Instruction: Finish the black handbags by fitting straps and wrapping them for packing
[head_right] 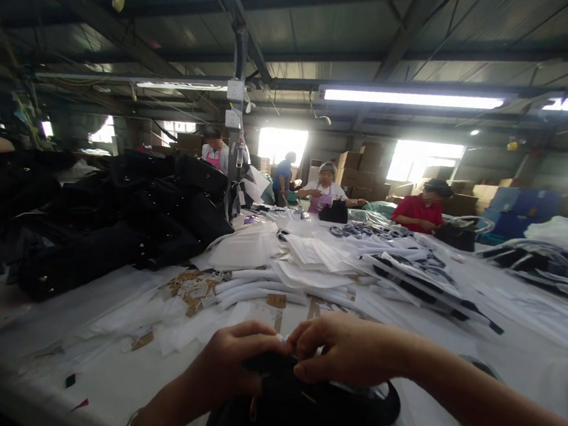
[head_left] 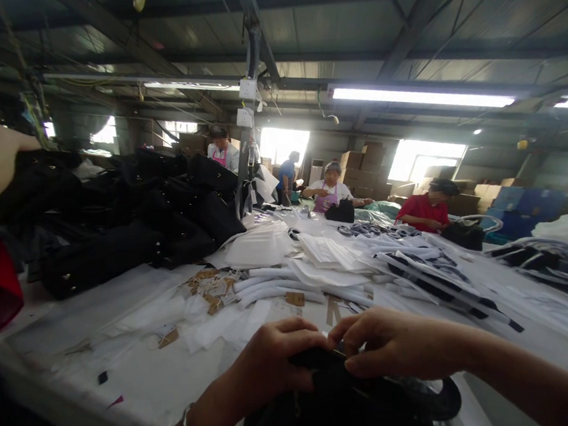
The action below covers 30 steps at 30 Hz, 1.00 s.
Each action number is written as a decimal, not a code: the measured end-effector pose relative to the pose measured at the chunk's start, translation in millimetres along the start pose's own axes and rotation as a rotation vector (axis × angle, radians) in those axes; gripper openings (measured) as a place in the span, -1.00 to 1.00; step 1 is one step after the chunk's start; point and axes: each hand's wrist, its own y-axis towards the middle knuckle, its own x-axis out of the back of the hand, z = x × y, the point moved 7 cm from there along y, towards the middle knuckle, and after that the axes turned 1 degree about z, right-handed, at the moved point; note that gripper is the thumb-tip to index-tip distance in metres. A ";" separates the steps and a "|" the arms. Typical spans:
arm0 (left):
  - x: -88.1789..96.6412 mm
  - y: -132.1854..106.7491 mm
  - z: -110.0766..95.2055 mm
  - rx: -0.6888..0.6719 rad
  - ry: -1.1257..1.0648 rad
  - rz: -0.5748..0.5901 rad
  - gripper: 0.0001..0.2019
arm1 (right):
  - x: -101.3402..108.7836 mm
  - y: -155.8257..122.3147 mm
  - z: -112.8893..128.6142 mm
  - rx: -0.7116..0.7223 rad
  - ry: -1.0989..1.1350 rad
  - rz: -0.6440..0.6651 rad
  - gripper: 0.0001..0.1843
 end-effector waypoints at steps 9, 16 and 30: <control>15.9 -22.1 27.1 0.269 -0.309 -0.157 -0.71 | 8.5 -2.5 -10.9 -0.036 0.061 -0.123 -0.69; -5.8 -31.7 42.2 0.373 -0.510 -0.322 -0.68 | 12.2 0.8 -7.7 -0.159 -0.004 -0.274 -0.65; -8.4 -45.6 41.1 0.417 -0.561 -0.331 -0.56 | -25.0 11.9 -19.3 -0.161 0.080 -0.213 -0.69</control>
